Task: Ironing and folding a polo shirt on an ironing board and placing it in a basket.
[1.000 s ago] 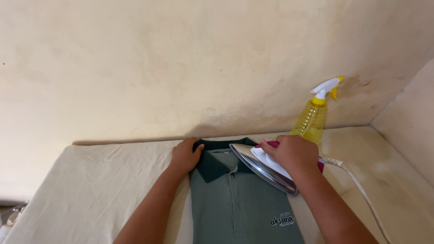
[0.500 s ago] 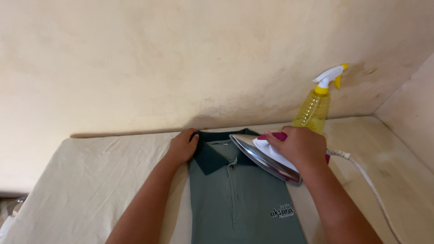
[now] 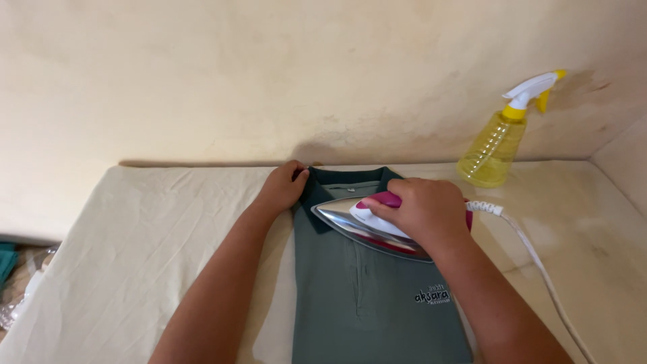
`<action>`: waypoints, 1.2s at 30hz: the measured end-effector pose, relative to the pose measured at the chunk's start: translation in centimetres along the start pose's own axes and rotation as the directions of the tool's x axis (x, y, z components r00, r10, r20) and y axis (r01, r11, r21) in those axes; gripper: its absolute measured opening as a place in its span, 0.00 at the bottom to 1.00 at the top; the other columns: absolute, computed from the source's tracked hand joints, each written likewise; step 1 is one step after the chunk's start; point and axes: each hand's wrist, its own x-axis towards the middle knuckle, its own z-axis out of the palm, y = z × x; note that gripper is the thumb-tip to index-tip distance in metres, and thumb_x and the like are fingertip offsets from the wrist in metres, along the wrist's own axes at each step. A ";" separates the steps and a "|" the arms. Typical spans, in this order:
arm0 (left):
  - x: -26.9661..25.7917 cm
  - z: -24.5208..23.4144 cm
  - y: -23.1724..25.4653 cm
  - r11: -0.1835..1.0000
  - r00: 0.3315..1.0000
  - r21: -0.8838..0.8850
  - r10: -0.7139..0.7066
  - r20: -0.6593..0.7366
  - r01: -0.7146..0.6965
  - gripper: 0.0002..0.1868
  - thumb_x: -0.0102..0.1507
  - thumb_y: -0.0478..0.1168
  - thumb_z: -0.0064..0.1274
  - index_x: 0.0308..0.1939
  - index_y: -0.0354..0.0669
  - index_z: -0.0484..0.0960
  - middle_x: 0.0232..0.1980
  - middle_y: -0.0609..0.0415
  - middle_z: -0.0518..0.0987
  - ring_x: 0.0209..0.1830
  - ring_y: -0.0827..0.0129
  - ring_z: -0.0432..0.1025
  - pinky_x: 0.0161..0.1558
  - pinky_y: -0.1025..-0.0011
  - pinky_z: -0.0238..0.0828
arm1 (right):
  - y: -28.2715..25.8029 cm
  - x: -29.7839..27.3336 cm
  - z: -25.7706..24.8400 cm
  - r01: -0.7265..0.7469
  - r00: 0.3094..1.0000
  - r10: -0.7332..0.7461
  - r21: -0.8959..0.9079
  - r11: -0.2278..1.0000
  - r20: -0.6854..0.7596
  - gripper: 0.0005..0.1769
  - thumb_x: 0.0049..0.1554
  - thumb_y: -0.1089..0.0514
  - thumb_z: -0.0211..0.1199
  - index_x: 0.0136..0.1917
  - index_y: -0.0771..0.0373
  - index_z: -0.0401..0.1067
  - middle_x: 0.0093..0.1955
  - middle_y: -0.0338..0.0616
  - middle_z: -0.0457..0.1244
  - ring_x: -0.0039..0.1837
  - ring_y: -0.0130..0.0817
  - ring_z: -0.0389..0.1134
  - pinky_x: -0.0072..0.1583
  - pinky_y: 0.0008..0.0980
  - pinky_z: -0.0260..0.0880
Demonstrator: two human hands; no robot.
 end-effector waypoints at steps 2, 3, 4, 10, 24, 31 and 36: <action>0.2 0.3 -0.4 1.000 1.000 0.005 0.007 -0.013 -0.007 0.19 0.69 0.54 0.46 0.53 0.47 0.81 0.47 0.39 0.83 0.56 0.40 0.75 0.56 0.45 0.72 | -0.2 0.3 0.0 -0.031 0.998 0.031 0.002 1.000 0.050 0.28 0.57 0.25 0.59 0.39 0.49 0.79 0.33 0.42 0.70 0.39 0.41 0.74 0.42 0.35 0.69; 0.3 0.5 -0.6 1.000 1.000 0.002 0.016 -0.019 -0.016 0.17 0.69 0.53 0.47 0.52 0.48 0.81 0.46 0.40 0.83 0.55 0.41 0.75 0.56 0.46 0.72 | -0.5 0.4 -0.1 -0.058 0.996 0.058 -0.009 0.998 0.062 0.31 0.57 0.24 0.58 0.40 0.52 0.79 0.33 0.46 0.69 0.40 0.47 0.74 0.43 0.40 0.69; 0.5 0.6 -0.9 1.000 0.999 -0.001 0.024 -0.029 -0.024 0.16 0.69 0.52 0.48 0.52 0.49 0.81 0.46 0.40 0.83 0.54 0.41 0.76 0.55 0.46 0.72 | -0.8 0.6 -0.2 -0.080 0.994 0.081 -0.021 0.997 0.071 0.34 0.57 0.23 0.56 0.41 0.55 0.79 0.33 0.51 0.69 0.42 0.53 0.73 0.43 0.45 0.69; -1.0 -0.4 0.3 0.991 1.000 -0.130 0.011 -0.008 -0.012 0.13 0.69 0.43 0.47 0.57 0.58 0.74 0.47 0.50 0.84 0.53 0.50 0.78 0.55 0.52 0.73 | -1.3 2.7 -0.2 -0.173 0.968 0.184 -0.080 0.982 0.170 0.34 0.56 0.23 0.56 0.42 0.54 0.80 0.36 0.51 0.70 0.46 0.55 0.74 0.45 0.43 0.69; -3.6 -4.5 4.1 0.918 0.981 -0.375 -0.067 0.179 0.131 0.26 0.68 0.53 0.34 0.53 0.56 0.90 0.65 0.44 0.80 0.71 0.46 0.67 0.74 0.55 0.56 | -2.9 5.2 0.2 -0.117 0.980 0.124 -0.055 0.992 0.158 0.31 0.57 0.26 0.59 0.42 0.53 0.82 0.37 0.48 0.71 0.47 0.52 0.75 0.46 0.43 0.71; -2.9 -3.6 3.4 0.927 0.979 -0.333 -0.121 0.165 0.171 0.30 0.71 0.62 0.28 0.51 0.65 0.90 0.65 0.49 0.80 0.73 0.50 0.66 0.75 0.57 0.56 | -2.6 5.1 2.2 -0.006 0.998 0.011 -0.071 0.997 0.069 0.32 0.55 0.25 0.59 0.36 0.55 0.78 0.31 0.49 0.67 0.41 0.51 0.73 0.41 0.41 0.67; -2.0 -3.0 2.4 0.934 0.981 -0.318 -0.120 0.149 0.163 0.29 0.71 0.61 0.28 0.51 0.66 0.90 0.65 0.50 0.80 0.73 0.52 0.65 0.75 0.57 0.56 | -2.4 5.6 2.5 0.046 0.995 -0.038 -0.085 0.995 0.093 0.31 0.53 0.24 0.58 0.34 0.51 0.78 0.30 0.47 0.67 0.40 0.50 0.72 0.42 0.41 0.67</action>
